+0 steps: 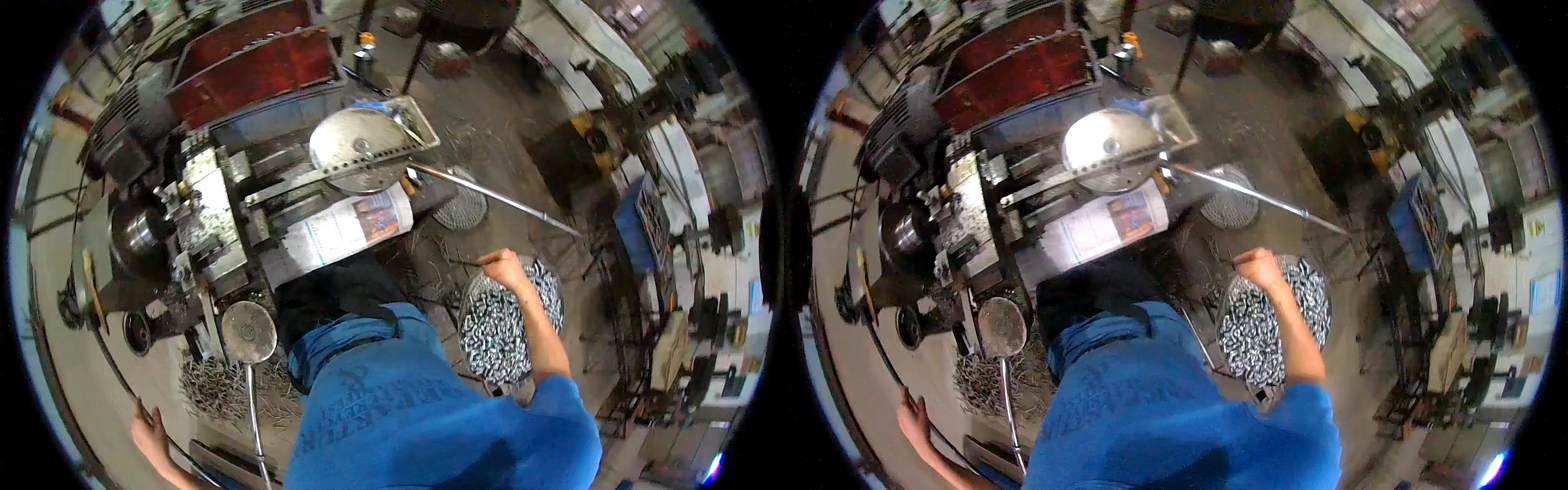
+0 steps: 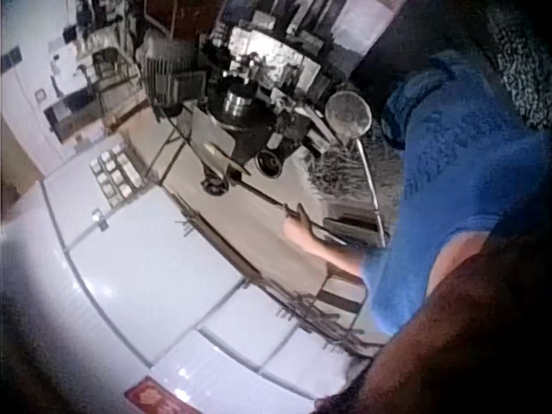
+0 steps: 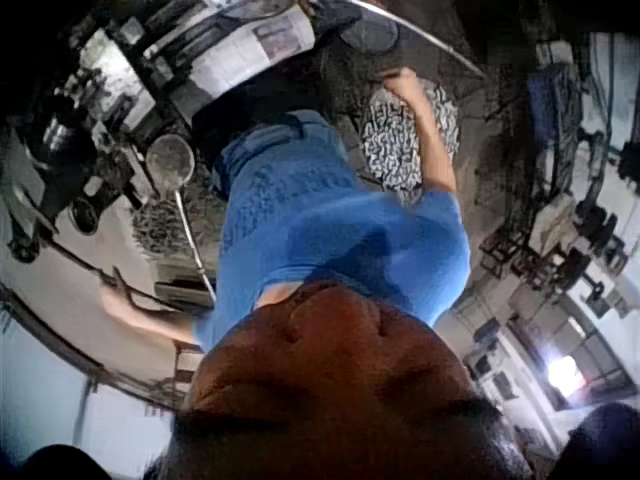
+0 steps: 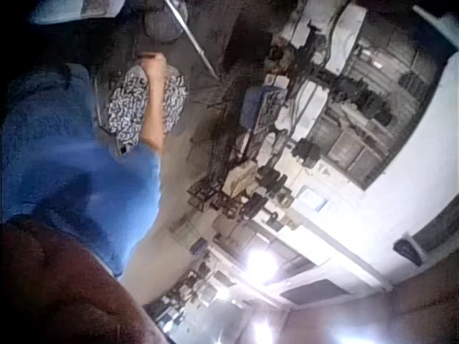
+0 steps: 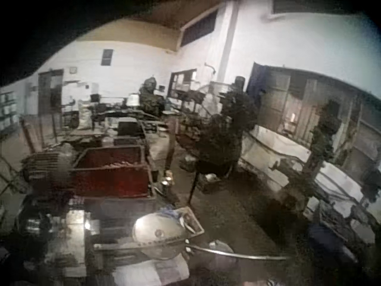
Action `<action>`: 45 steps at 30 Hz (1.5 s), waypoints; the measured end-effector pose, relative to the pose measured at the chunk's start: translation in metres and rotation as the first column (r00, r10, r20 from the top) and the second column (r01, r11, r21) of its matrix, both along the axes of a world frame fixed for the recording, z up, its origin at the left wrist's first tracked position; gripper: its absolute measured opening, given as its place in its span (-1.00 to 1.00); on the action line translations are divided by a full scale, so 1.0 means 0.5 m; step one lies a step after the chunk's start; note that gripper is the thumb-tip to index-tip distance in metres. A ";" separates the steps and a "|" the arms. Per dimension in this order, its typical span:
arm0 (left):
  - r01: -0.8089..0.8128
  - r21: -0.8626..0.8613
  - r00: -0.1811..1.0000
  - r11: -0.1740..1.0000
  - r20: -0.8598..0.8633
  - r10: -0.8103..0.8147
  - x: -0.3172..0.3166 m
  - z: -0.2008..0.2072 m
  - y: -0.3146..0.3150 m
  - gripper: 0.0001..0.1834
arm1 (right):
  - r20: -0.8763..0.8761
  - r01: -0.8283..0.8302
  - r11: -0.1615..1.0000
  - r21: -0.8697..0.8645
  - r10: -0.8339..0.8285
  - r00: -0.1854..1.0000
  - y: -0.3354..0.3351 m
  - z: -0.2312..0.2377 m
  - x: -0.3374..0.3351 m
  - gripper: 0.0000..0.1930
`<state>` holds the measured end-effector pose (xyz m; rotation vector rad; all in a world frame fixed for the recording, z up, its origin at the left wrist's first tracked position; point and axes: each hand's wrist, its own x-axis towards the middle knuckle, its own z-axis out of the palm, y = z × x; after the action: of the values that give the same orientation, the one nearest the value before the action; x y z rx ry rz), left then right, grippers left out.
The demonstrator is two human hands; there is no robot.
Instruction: The person operates a lathe by feeding a metal rod into the chuck, using the handles to move the cutting tool, and placing the finished metal pieces into a round basket.
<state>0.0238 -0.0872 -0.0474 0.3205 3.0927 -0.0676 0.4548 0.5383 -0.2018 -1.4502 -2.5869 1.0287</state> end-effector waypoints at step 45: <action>0.099 0.551 0.994 0.829 -0.019 -0.106 -0.017 0.085 0.093 -0.60 | 0.293 -0.713 -0.129 0.689 0.950 0.112 -0.452 0.382 -0.972 -0.65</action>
<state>0.0154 -0.0408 -0.0049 0.4946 3.0074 0.8376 -0.0310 0.3123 -0.0109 0.8583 -2.8280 -0.0901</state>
